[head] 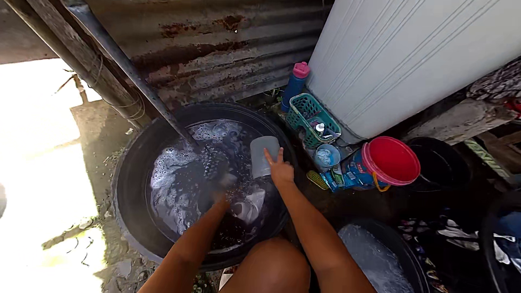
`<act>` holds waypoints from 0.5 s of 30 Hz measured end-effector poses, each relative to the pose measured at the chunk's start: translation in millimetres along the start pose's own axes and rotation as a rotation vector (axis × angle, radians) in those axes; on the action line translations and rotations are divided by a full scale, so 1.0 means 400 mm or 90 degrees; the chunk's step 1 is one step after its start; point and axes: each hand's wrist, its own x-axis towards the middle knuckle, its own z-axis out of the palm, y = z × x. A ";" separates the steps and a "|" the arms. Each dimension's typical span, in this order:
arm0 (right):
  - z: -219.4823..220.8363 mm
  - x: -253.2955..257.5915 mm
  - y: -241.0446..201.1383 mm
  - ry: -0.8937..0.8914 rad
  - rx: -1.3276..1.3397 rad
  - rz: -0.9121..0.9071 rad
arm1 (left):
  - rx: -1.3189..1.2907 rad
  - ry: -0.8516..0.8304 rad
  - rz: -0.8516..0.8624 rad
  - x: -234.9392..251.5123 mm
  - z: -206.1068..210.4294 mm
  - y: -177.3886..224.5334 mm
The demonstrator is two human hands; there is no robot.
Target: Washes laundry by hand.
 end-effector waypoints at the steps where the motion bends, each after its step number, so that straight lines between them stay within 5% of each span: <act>1: 0.015 0.007 -0.002 -0.023 -0.006 0.010 | -0.010 0.004 -0.009 0.006 0.001 -0.038; 5: 0.070 0.019 -0.013 -0.077 0.001 0.030 | -0.034 0.112 0.006 -0.005 -0.038 -0.163; 7: 0.090 0.014 -0.020 -0.136 0.012 0.048 | 0.015 0.041 -0.034 -0.024 -0.096 -0.183; 10: 0.117 0.010 -0.016 -0.204 0.035 0.054 | 0.140 -0.069 -0.091 -0.020 -0.191 -0.128; 15: 0.129 -0.019 -0.027 -0.323 0.091 0.052 | 0.028 0.034 0.087 -0.092 -0.201 0.038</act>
